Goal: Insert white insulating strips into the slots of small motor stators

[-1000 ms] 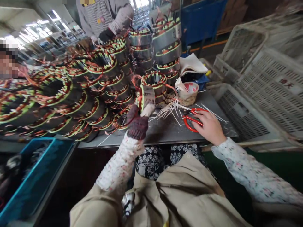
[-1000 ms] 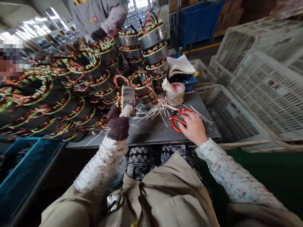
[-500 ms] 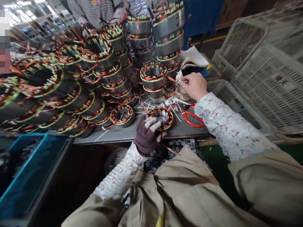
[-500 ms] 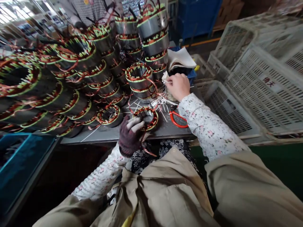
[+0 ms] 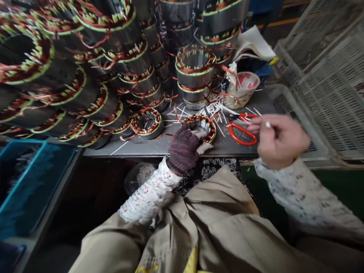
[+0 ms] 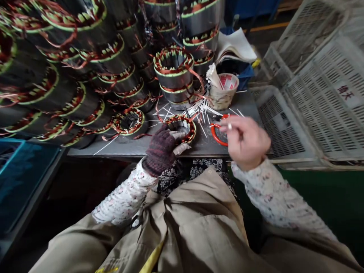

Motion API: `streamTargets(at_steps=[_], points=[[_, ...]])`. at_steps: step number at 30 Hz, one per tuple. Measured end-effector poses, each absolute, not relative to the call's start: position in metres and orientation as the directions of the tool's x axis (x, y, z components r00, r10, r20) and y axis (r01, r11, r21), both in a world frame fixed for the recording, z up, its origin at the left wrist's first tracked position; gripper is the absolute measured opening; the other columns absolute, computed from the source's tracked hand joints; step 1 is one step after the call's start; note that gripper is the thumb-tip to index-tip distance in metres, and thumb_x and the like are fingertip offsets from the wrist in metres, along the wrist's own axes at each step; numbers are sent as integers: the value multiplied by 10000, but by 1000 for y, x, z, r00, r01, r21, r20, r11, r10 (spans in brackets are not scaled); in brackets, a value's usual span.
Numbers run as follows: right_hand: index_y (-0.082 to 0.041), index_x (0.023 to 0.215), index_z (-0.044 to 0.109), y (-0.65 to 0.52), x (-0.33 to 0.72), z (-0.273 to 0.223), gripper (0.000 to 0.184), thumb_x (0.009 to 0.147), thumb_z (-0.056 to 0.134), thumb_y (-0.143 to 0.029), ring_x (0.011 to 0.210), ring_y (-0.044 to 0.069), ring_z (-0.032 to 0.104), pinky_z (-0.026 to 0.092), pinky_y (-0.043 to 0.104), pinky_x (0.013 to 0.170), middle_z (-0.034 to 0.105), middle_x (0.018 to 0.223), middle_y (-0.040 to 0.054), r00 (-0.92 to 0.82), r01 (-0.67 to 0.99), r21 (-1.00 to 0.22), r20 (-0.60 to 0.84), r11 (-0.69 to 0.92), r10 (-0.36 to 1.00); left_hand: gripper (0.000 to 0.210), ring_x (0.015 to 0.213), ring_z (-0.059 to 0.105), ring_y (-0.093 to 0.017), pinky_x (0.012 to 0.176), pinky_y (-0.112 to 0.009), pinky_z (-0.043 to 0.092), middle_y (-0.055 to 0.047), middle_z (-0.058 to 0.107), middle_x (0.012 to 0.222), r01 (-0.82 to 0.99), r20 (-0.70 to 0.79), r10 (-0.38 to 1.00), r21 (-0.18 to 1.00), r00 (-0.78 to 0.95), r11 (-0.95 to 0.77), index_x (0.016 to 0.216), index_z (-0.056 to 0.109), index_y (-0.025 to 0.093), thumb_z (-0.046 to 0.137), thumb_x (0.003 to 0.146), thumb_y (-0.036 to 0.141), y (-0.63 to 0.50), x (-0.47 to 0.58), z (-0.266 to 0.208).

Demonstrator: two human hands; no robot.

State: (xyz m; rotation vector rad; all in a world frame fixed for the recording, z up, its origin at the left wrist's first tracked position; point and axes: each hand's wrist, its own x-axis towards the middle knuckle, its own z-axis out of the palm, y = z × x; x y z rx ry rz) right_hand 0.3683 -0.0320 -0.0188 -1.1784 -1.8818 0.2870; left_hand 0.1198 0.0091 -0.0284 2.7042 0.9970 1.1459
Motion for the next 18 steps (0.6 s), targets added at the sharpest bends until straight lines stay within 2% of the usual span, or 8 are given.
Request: streamTargets(at_steps=[3, 6, 11, 13, 15, 18], points=[[-246, 873, 622, -63, 349, -29, 297, 1030, 557, -490, 929, 249, 714, 609, 442, 828, 753, 930, 92, -153, 598, -621, 533, 508, 832, 305, 1052, 761, -221, 1079, -497, 556, -66, 808, 1084, 543, 632, 597, 313, 494, -779, 1140, 702, 190, 719, 965, 438, 9, 122, -31], [-265, 825, 608, -86, 339, -41, 303, 1013, 551, -496, 861, 257, 725, 624, 461, 756, 757, 892, 85, -146, 570, -642, 535, 513, 832, 222, 1069, 754, -221, 1045, -477, 561, -62, 803, 1101, 559, 602, 613, 309, 511, -769, 1120, 705, 199, 706, 974, 367, 4, 127, -27], [-281, 807, 562, -104, 341, -49, 213, 991, 464, -237, 659, 213, 712, 608, 389, 628, 744, 753, 28, -161, 458, -582, 689, 672, 707, 150, 1077, 742, -235, 1169, -543, 479, -58, 789, 1071, 566, 598, 579, 240, 553, -789, 1080, 685, 201, 650, 989, 315, 4, 129, -23], [-277, 819, 582, -102, 342, -47, 194, 966, 483, -199, 646, 202, 708, 596, 361, 624, 741, 740, 17, -148, 440, -618, 666, 652, 731, 217, 1058, 743, -245, 1196, -571, 462, -71, 785, 1061, 546, 618, 568, 253, 544, -799, 1139, 657, 185, 653, 987, 341, 5, 127, -26], [-267, 816, 613, -93, 339, -45, 206, 977, 493, -219, 653, 193, 707, 588, 344, 632, 740, 739, 18, -119, 433, -680, 607, 591, 786, 362, 1037, 746, -248, 1183, -559, 494, -86, 783, 1066, 536, 624, 565, 263, 540, -802, 1285, 604, 173, 660, 984, 366, 6, 125, -30], [-244, 813, 670, -72, 326, -46, 251, 1005, 512, -274, 681, 173, 709, 577, 323, 646, 759, 783, 24, -11, 395, -780, 525, 486, 851, 582, 1160, 720, -272, 1148, -507, 544, -128, 755, 1220, 537, 618, 601, 318, 508, -781, 1481, 480, 190, 682, 969, 380, 6, 126, -34]])
